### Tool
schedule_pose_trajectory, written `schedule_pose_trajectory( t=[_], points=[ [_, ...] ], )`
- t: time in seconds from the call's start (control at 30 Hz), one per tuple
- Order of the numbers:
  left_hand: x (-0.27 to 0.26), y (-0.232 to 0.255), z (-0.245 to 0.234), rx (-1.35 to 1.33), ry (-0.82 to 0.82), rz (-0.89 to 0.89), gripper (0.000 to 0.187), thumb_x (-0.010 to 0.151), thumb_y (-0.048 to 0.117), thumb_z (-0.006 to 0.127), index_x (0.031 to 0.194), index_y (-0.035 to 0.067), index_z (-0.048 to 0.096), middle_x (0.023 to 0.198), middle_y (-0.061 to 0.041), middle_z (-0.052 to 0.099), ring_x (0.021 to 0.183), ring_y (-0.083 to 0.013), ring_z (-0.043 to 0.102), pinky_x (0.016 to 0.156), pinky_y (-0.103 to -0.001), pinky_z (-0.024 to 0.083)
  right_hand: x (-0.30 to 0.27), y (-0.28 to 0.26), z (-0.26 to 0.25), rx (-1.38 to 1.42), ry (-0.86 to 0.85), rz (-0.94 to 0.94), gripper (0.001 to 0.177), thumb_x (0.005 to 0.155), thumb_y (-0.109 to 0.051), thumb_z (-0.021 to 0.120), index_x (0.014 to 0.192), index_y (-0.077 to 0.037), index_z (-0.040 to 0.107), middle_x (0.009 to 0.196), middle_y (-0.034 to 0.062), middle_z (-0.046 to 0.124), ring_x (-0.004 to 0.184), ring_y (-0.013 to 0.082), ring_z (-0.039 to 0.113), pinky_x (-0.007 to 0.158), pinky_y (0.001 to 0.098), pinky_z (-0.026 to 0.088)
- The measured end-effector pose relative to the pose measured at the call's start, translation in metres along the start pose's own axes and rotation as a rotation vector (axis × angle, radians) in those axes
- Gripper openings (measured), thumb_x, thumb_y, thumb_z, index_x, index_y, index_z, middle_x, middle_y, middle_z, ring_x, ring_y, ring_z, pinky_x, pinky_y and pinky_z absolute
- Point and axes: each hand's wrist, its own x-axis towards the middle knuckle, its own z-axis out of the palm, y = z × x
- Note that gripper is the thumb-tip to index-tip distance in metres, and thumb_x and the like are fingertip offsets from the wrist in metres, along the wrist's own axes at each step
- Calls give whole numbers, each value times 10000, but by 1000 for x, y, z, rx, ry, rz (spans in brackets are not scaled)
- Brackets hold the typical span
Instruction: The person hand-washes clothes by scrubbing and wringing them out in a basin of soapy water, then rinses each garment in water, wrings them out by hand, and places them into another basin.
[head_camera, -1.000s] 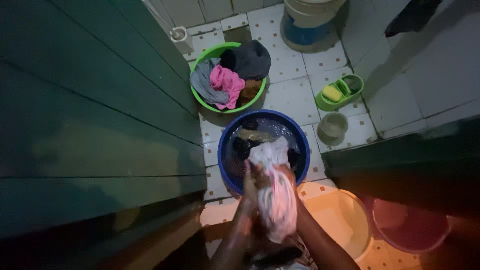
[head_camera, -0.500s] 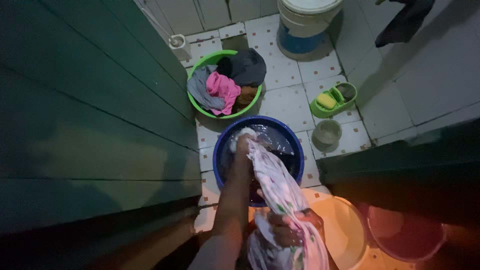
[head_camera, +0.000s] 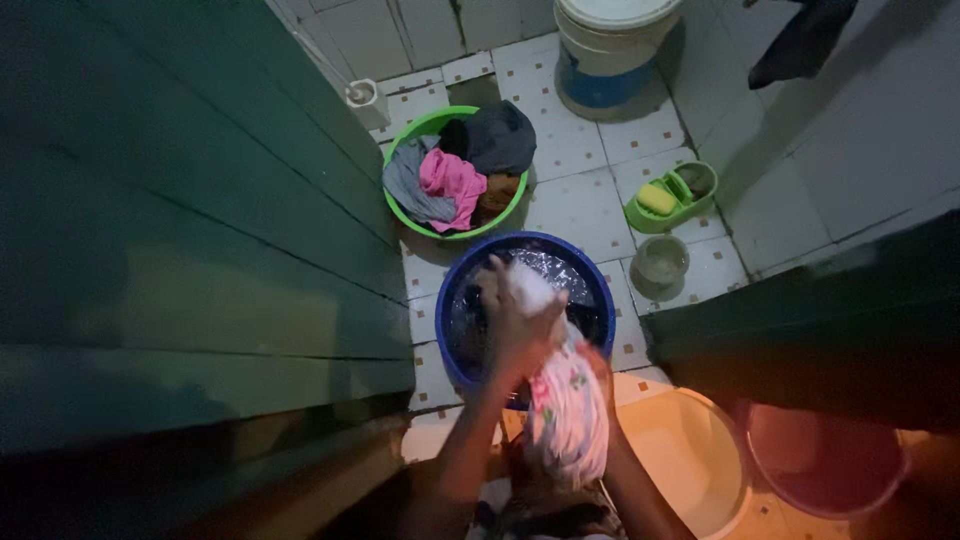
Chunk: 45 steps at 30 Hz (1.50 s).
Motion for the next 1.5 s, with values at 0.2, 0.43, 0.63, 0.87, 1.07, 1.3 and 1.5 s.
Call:
schedule_pose_trajectory(
  t=[0.2, 0.43, 0.63, 0.87, 1.07, 1.3, 1.5],
  points=[
    [-85, 23, -3, 72, -24, 94, 652, 932, 440, 730, 1321, -50, 544, 1233, -202, 648, 1090, -272, 679, 969, -490, 566, 11, 9, 2, 65, 72, 51, 750, 789, -285, 825, 1390, 27, 502, 1310, 197, 650, 1187, 297, 622, 1028, 424, 493],
    [-125, 19, -28, -3, -107, 114, 657, 947, 438, 722, 1347, -47, 531, 1255, -201, 639, 1108, -272, 673, 984, -494, 564, -14, 10, 21, -16, -146, 110, 734, 806, -278, 819, 1394, 27, 503, 1313, 197, 651, 1186, 295, 624, 1029, 421, 494],
    [-132, -26, -43, -458, -57, -66, 661, 960, 436, 715, 1369, -45, 519, 1275, -201, 631, 1124, -272, 668, 996, -498, 562, -31, -7, 26, -39, -223, 68, 720, 820, -272, 814, 1398, 27, 504, 1315, 197, 653, 1186, 294, 625, 1029, 417, 495],
    [-60, -69, -47, -941, 202, -385, 690, 861, 494, 649, 1458, 191, 484, 1383, -10, 619, 1184, -136, 671, 1025, -460, 572, -26, -17, 32, 36, -102, -38, 704, 837, -265, 808, 1402, 27, 505, 1318, 197, 654, 1185, 292, 626, 1030, 414, 496],
    [-48, -52, -6, -1127, 69, -447, 665, 870, 489, 646, 1443, 190, 490, 1362, -12, 618, 1166, -139, 663, 1008, -449, 568, -35, -3, 60, 37, -89, -29, 691, 851, -259, 803, 1405, 28, 506, 1321, 196, 656, 1184, 291, 627, 1031, 411, 497],
    [-28, -18, -31, -932, 85, -392, 635, 881, 482, 642, 1425, 188, 497, 1338, -15, 618, 1146, -141, 654, 988, -437, 562, -24, -21, 36, 44, -62, -76, 675, 868, -253, 798, 1409, 28, 507, 1324, 196, 657, 1183, 289, 628, 1032, 407, 498],
    [52, 25, -31, -580, -10, -183, 610, 890, 477, 638, 1410, 186, 504, 1317, -18, 617, 1129, -144, 646, 971, -426, 557, 13, -26, 23, -59, -225, -38, 661, 882, -247, 793, 1412, 28, 508, 1326, 196, 659, 1182, 287, 630, 1033, 404, 499]
  ],
)
